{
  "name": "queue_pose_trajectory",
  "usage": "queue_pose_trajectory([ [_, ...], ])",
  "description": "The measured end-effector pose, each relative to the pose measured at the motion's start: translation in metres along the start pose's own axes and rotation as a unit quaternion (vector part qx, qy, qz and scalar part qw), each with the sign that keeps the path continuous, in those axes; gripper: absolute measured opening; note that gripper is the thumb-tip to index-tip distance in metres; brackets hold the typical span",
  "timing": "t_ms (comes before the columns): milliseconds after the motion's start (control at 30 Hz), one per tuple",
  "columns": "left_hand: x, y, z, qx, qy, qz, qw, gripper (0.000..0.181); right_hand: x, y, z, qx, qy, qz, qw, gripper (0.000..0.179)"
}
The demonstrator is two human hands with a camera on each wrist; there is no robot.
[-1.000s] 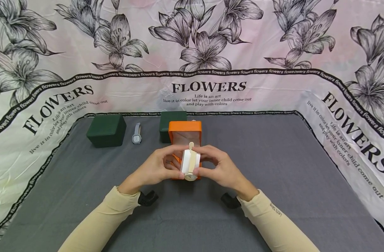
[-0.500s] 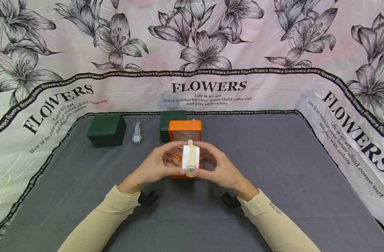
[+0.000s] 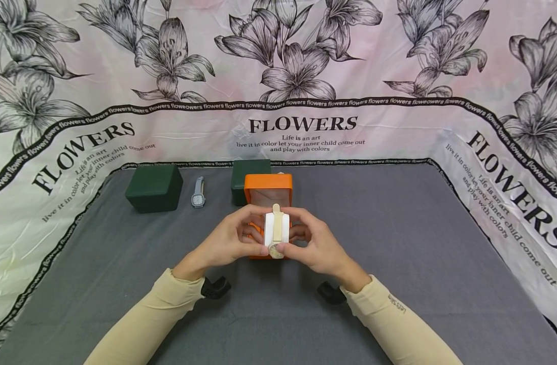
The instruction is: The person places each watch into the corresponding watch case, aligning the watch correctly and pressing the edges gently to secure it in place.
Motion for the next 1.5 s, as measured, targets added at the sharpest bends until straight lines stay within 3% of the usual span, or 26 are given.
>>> queue_pose_trajectory([
  [133,0.0,0.001,0.0,0.003,-0.002,0.002,1.0,0.066,-0.001,0.012,0.001,0.001,-0.003,0.006,1.0,0.061],
  [333,-0.001,0.002,-0.001,0.006,-0.005,0.003,1.0,0.065,0.002,0.014,0.002,0.004,0.009,0.005,0.9999,0.061],
  [600,0.0,0.002,-0.001,-0.002,-0.001,0.006,1.0,0.068,0.007,0.011,0.002,0.029,0.043,-0.002,0.9987,0.082],
  [767,0.002,0.001,-0.001,0.004,0.002,0.004,1.0,0.067,0.006,0.009,0.001,0.042,0.025,-0.023,0.9986,0.078],
  [1200,0.006,-0.003,-0.002,0.017,0.005,0.023,0.9996,0.068,0.0,0.013,0.002,0.012,-0.019,-0.043,0.9988,0.067],
  [1333,0.006,-0.004,-0.002,0.017,0.002,0.016,0.9997,0.068,-0.001,0.01,0.002,0.015,-0.006,-0.058,0.9982,0.077],
  [1500,0.004,-0.004,-0.001,0.001,0.0,0.01,1.0,0.069,-0.004,0.026,0.003,-0.014,0.015,-0.098,0.995,0.092],
])
Point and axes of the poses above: each hand's wrist, its own z-axis towards the middle knuckle, its own x-axis out of the palm, y = z × x, the point moved 10 cm from there along z, towards the middle knuckle, and after that the axes turned 15 degrees about -z, right-handed, at the moved point
